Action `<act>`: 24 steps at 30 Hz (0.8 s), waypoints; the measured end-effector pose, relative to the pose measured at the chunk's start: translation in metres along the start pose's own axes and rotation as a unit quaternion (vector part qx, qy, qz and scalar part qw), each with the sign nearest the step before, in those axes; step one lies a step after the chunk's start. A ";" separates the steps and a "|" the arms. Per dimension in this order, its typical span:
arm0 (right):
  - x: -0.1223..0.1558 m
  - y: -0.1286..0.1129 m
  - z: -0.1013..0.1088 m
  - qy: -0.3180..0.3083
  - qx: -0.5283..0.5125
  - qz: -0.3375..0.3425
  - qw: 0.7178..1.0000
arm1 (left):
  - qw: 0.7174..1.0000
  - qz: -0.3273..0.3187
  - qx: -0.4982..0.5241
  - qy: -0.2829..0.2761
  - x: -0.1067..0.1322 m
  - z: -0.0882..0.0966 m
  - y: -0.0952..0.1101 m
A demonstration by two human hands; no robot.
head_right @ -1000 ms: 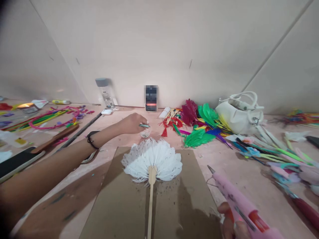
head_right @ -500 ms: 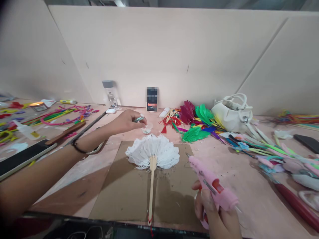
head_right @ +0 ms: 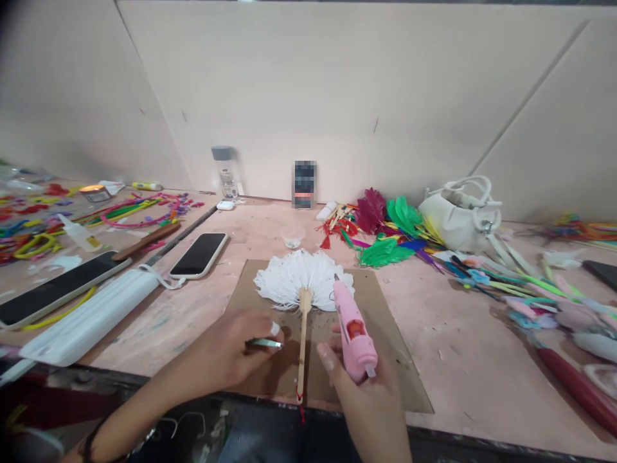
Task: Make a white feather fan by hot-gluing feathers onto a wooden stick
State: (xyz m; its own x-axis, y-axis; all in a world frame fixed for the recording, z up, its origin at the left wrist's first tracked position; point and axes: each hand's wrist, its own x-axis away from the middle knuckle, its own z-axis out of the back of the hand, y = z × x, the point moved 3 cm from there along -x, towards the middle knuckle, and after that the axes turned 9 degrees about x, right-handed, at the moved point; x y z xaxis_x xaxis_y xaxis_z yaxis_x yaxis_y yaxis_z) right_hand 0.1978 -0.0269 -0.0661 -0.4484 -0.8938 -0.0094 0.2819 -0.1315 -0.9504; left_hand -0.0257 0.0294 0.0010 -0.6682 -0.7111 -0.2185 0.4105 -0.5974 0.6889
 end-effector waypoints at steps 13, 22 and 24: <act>0.021 -0.023 0.001 0.004 -0.005 -0.002 1.000 | 0.999 0.030 0.031 0.020 0.006 0.003 -0.003; 0.022 -0.021 0.002 -0.007 -0.006 -0.015 1.000 | 0.997 0.067 -0.037 -0.004 0.010 -0.004 -0.001; 0.023 -0.022 0.002 0.003 0.002 -0.012 1.000 | 0.997 0.062 -0.043 -0.001 0.012 -0.008 0.000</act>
State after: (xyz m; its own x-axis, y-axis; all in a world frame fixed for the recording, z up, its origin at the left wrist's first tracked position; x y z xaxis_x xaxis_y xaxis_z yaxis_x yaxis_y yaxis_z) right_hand 0.1827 -0.0457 -0.0453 -0.4599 -0.8879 0.0117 0.2752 -0.1550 -0.9488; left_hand -0.0291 0.0181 -0.0070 -0.6103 -0.7810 -0.1325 0.5420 -0.5337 0.6492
